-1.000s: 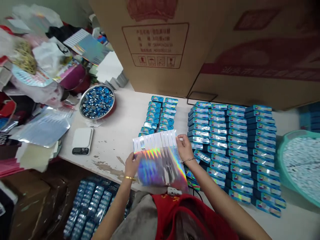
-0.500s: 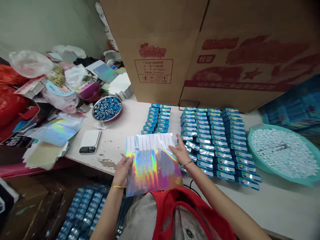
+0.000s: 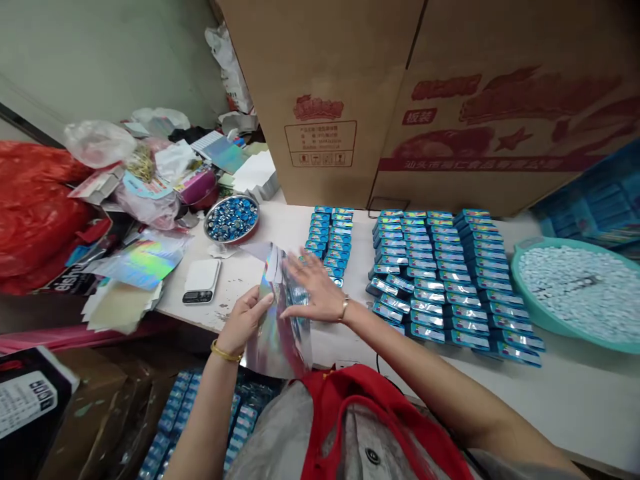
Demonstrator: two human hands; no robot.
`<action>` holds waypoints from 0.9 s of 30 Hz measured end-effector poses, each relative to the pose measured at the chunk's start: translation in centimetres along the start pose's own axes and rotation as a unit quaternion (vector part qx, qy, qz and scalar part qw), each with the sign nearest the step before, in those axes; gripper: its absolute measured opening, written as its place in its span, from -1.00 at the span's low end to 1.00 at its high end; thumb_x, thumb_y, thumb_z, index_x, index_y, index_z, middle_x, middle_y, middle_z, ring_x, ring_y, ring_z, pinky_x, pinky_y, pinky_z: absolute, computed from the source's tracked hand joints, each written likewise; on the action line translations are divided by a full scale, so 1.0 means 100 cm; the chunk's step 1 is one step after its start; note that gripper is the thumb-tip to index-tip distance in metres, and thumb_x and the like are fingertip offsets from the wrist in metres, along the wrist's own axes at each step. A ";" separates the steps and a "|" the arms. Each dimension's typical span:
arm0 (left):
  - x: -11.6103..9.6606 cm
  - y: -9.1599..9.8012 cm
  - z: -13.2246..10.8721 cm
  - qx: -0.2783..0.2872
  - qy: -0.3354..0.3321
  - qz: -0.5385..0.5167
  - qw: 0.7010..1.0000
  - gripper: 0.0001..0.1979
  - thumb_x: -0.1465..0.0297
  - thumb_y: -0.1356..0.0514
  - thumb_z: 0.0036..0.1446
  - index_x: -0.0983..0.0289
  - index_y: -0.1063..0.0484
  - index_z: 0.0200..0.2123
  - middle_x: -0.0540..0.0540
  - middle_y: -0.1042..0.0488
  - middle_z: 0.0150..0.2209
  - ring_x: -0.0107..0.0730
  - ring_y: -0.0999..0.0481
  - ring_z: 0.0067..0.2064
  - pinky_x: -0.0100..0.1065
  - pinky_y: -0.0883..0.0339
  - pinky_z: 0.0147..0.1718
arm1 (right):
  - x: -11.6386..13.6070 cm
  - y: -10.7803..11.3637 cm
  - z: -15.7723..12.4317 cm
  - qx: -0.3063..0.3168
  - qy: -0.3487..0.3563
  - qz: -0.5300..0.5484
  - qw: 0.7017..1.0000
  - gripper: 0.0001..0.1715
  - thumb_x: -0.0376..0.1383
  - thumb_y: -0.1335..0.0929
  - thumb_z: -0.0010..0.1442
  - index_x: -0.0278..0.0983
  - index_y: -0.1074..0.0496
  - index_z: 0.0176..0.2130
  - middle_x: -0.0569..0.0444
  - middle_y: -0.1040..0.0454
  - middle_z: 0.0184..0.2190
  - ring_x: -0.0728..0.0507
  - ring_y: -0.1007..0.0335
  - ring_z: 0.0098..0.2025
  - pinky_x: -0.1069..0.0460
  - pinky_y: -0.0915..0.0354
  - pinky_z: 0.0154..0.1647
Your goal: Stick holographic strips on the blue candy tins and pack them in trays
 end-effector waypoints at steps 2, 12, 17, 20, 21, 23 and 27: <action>-0.022 0.007 0.001 0.020 -0.036 0.058 0.997 -0.70 0.16 -0.38 -0.10 0.22 -0.53 -0.33 0.06 -0.52 -0.40 -0.27 -0.48 -0.31 -0.31 -0.41 -0.28 | 0.024 -0.017 0.022 0.046 0.040 0.050 0.997 0.01 0.22 -0.37 0.06 -0.21 -0.14 0.31 -0.14 -0.20 0.30 -0.33 -0.02 0.34 -0.27 0.05 0.31; -0.068 0.050 0.025 -0.018 -0.200 0.245 0.948 -0.82 0.23 -0.32 0.01 0.22 -0.54 -0.38 0.06 -0.51 -0.40 -0.33 -0.42 -0.35 -0.38 -0.32 -0.31 | 0.020 -0.035 0.064 -0.003 -0.061 0.133 0.989 -0.08 0.11 -0.48 -0.02 -0.20 -0.26 0.21 -0.07 -0.45 0.06 -0.22 -0.39 0.05 -0.05 -0.27 0.04; -0.064 0.058 0.041 0.049 -0.136 0.151 0.978 -0.79 0.20 -0.32 0.02 0.23 -0.51 -0.37 0.07 -0.50 -0.38 -0.33 -0.44 -0.32 -0.35 -0.36 -0.27 | -0.001 -0.030 0.068 0.017 -0.072 0.106 0.992 0.39 0.23 -0.46 -0.12 -0.21 0.20 0.41 -0.21 -0.18 0.29 -0.33 -0.12 0.30 -0.25 -0.10 0.26; -0.060 0.064 0.052 0.094 -0.104 0.054 0.989 -0.73 0.18 -0.31 0.04 0.24 -0.51 -0.27 0.08 -0.52 -0.32 -0.35 -0.46 -0.32 -0.35 -0.37 -0.27 | -0.002 -0.028 0.073 0.016 -0.035 0.063 0.997 0.36 0.28 -0.44 -0.13 -0.19 0.11 0.40 -0.16 0.03 0.39 -0.35 0.17 0.41 -0.30 0.11 0.36; -0.059 0.066 0.056 0.104 -0.097 0.025 0.990 -0.71 0.18 -0.31 0.04 0.24 -0.51 -0.24 0.08 -0.53 -0.30 -0.36 -0.47 -0.33 -0.36 -0.37 -0.28 | -0.002 -0.028 0.076 0.013 -0.033 0.053 0.998 0.37 0.30 -0.43 -0.15 -0.19 0.10 0.40 -0.15 0.06 0.40 -0.36 0.23 0.42 -0.32 0.16 0.37; -0.058 0.071 0.065 0.113 -0.094 -0.021 0.989 -0.68 0.19 -0.32 0.02 0.25 -0.50 -0.19 0.07 -0.54 -0.30 -0.37 -0.48 -0.35 -0.37 -0.36 -0.30 | -0.001 -0.028 0.081 0.015 -0.041 0.048 0.998 0.36 0.31 -0.43 -0.15 -0.21 0.06 0.39 -0.17 -0.12 0.33 -0.37 0.10 0.39 -0.35 0.20 0.37; -0.058 0.078 0.080 0.122 -0.095 -0.053 0.987 -0.73 0.24 -0.33 0.02 0.26 -0.52 -0.22 0.05 -0.55 -0.34 -0.41 -0.48 -0.38 -0.42 -0.34 -0.34 | 0.002 -0.032 0.090 0.037 -0.040 0.084 0.995 -0.02 0.26 -0.37 0.02 -0.23 -0.26 0.23 -0.08 -0.53 -0.08 -0.25 -0.42 0.03 -0.25 -0.09 0.27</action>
Point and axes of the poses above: each hand's wrist, its own z-axis towards the middle knuckle, its own y-axis out of the back of the hand, x = y × z, the point moved 7 cm from there along z, towards the middle knuckle
